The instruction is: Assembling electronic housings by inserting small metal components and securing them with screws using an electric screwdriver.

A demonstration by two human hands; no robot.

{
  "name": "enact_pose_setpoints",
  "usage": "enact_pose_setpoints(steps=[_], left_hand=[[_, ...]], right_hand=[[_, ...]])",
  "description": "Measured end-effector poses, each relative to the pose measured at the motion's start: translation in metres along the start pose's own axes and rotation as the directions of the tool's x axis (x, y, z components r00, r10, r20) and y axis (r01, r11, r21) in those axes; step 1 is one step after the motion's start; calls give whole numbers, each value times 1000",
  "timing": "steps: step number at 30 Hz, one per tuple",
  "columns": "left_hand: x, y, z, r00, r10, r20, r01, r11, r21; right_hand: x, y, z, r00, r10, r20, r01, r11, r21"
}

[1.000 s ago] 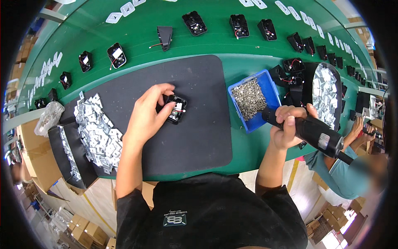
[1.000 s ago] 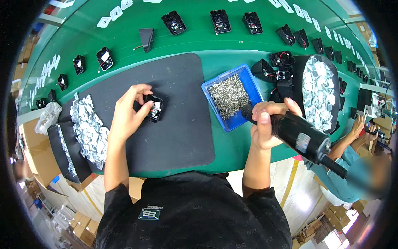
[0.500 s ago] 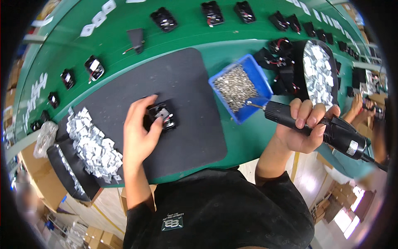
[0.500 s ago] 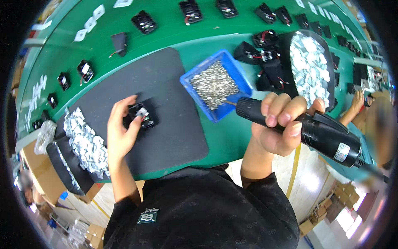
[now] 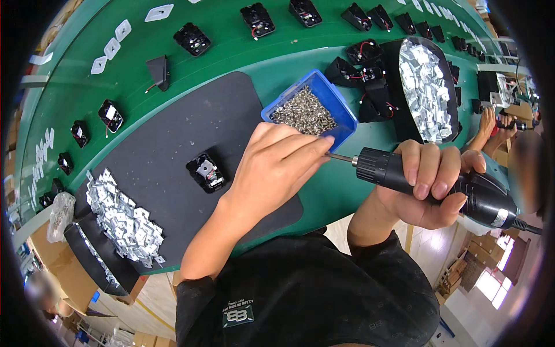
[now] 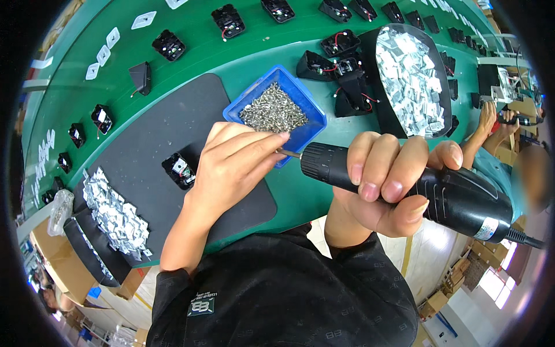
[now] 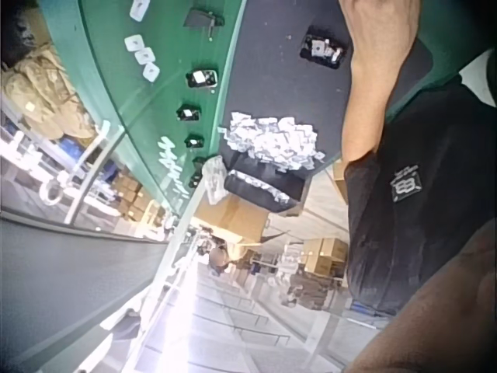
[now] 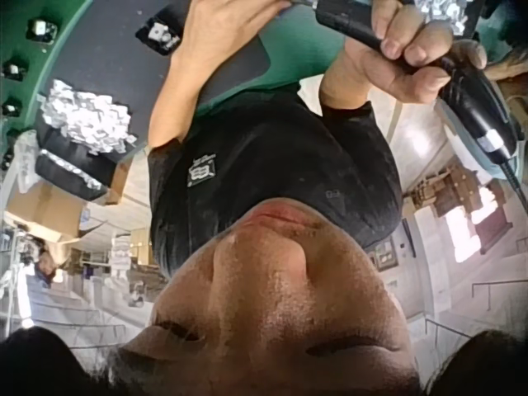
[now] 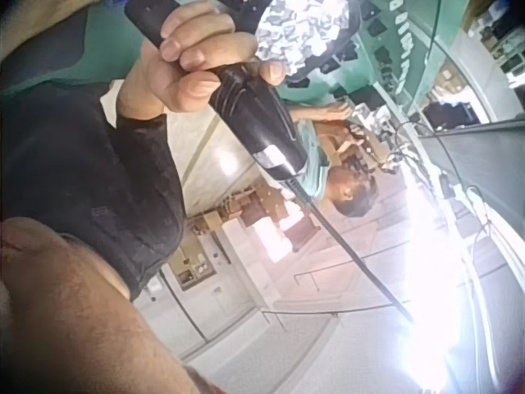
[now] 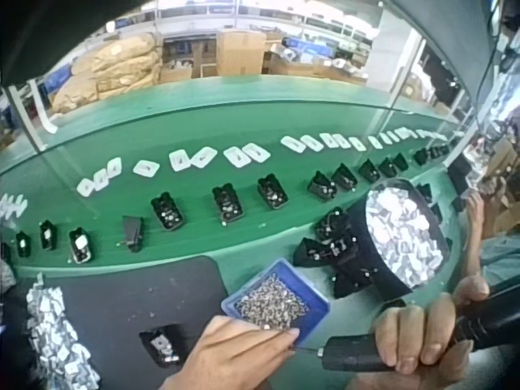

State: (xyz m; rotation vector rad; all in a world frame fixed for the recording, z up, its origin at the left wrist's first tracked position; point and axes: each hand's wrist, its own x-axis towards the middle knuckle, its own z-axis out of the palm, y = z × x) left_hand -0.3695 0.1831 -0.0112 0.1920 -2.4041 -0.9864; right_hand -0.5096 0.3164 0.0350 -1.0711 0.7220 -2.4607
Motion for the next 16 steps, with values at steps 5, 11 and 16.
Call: enact_pose_setpoints(steps=[5, 11, 16], left_hand=[[0, -3, 6, 1000, -7, -18, 7, 1000, 3], [1, -2, 9, 998, -58, 2, 58, 997, 51], [-2, -3, 12, 996, -89, 6, 89, 996, 13]], right_hand=[[1, 0, -4, 1000, -26, 5, 26, 998, -52], [0, 4, 1, 999, -31, 16, 31, 998, -51], [-8, 10, -7, 999, -37, -5, 36, 993, -117]])
